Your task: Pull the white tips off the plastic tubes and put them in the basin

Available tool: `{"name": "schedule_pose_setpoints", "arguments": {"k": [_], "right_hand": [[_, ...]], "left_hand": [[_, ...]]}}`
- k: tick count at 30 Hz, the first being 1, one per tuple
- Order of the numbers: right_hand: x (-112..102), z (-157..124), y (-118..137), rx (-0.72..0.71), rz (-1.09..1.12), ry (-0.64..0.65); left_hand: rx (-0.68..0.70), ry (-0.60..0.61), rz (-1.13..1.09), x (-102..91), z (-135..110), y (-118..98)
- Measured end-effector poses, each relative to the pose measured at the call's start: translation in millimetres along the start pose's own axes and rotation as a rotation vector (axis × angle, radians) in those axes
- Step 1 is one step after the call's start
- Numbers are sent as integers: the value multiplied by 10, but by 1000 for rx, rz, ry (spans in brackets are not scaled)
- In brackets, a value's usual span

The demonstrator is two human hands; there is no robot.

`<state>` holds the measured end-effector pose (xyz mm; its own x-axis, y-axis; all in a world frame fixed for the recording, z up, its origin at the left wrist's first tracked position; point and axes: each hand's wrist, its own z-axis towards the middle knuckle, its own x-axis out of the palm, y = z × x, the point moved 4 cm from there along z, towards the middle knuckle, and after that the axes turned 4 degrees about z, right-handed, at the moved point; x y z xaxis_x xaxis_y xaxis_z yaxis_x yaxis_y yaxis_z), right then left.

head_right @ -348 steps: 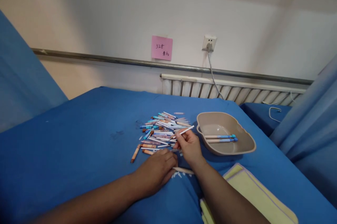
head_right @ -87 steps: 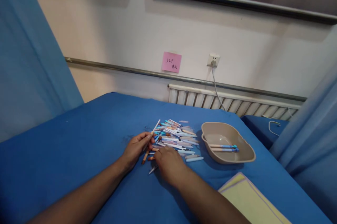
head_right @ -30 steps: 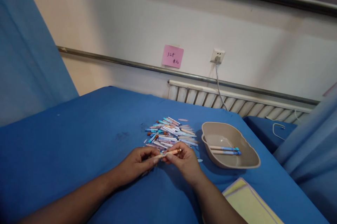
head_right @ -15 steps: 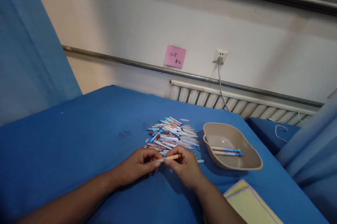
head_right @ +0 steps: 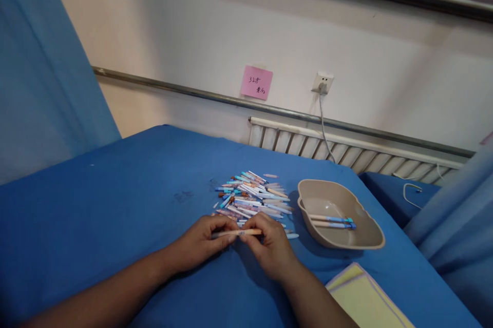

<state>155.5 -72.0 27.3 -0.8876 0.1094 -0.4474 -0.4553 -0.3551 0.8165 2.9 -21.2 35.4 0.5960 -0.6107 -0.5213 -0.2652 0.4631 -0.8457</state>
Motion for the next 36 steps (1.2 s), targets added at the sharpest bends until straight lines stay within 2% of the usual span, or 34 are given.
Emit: {"name": "schedule_pose_setpoints", "arguments": {"k": [5,10,16,20,24,28,32,36], "right_hand": [[18,-6,-63,35,-73,47],[32,-18,-64,113,19,37],[17,-10,-30,30,-57,49],[47,-14,-80,70,-50,102],[45,-21,-87,136,43,51],[31,-14,-48,80,-33,68],[45,-17,-78,104,-75,129],[42,-30,-96,148,-3,61]], "left_hand": [[-3,1,21,9,-14,-23],[1,-5,18,-1,5,-4],[-22,22,-27,16,-4,4],[-2,23,20,21,-6,9],[-5,16,61,5,5,25],[-4,24,43,8,0,11],[9,22,48,20,2,15],[9,4,67,16,17,34]]}}
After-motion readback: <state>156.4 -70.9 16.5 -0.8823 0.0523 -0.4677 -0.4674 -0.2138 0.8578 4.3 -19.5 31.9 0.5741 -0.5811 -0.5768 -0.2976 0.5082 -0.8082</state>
